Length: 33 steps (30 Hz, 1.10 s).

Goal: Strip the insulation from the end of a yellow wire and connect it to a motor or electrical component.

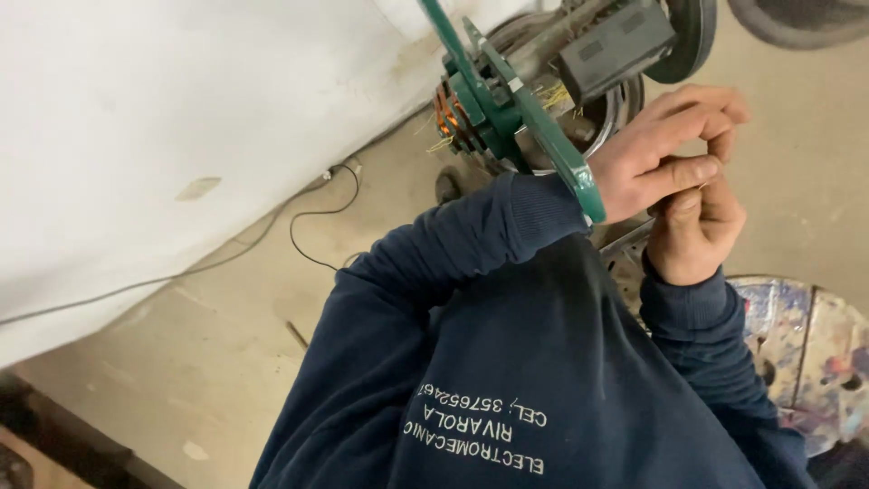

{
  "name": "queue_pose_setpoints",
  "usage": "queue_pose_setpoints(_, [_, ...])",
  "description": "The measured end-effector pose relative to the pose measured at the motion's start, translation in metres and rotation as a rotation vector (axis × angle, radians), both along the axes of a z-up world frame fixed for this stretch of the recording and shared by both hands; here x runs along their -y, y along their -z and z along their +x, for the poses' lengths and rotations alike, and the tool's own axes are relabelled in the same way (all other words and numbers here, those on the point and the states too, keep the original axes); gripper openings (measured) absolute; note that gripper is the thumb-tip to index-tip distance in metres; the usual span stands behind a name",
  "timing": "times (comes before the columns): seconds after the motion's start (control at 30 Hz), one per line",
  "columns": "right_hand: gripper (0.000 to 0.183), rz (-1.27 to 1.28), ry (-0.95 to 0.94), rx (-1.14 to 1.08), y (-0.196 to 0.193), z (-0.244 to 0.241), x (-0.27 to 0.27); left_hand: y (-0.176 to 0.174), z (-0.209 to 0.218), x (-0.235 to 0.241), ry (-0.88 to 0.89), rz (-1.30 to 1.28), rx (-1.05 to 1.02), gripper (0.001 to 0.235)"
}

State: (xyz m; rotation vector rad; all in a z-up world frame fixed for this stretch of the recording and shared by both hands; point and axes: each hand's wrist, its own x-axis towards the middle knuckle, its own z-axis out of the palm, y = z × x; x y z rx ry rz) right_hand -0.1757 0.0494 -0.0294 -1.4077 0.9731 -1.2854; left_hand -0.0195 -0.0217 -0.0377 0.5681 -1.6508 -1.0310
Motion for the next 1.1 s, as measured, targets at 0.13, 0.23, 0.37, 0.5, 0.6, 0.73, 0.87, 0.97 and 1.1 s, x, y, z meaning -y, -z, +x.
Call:
queue_pose_setpoints(0.13, [0.042,0.125,0.025,0.267,0.008,-0.012,0.01,0.008,0.008,0.019,0.019,0.196,-0.213,0.022])
queue_pose_setpoints(0.23, [0.04,0.071,0.123,0.224,-0.007,-0.012,0.02,0.004,0.026,0.021,0.15,0.161,-0.164,0.027])
queue_pose_setpoints(0.37, [0.043,-0.114,0.224,-0.019,-0.036,0.001,0.018,-0.007,0.058,0.012,0.129,0.002,-0.138,0.016])
queue_pose_setpoints(0.5, [0.04,-0.354,0.233,-0.431,-0.059,0.012,0.006,-0.033,0.116,-0.013,0.293,0.187,-0.032,0.031])
queue_pose_setpoints(0.6, [0.024,-0.414,0.084,-0.668,-0.089,0.053,0.004,-0.038,0.177,-0.031,0.218,0.193,0.035,0.029])
queue_pose_setpoints(0.73, [0.007,-0.423,-0.147,-0.953,-0.109,0.113,0.021,-0.006,0.247,-0.053,-0.063,0.389,-0.083,0.018])
queue_pose_setpoints(0.87, [0.012,-0.508,-0.278,-1.029,-0.097,0.142,0.036,0.017,0.269,-0.063,-0.223,0.405,-0.071,0.012])
queue_pose_setpoints(0.97, [0.015,-0.584,-0.293,-1.116,-0.091,0.155,0.04,0.0,0.26,-0.067,-0.28,0.41,-0.026,0.014])
queue_pose_setpoints(1.1, [0.015,-0.599,-0.374,-1.102,-0.085,0.157,0.045,-0.037,0.237,-0.06,-0.294,0.055,0.134,0.028])
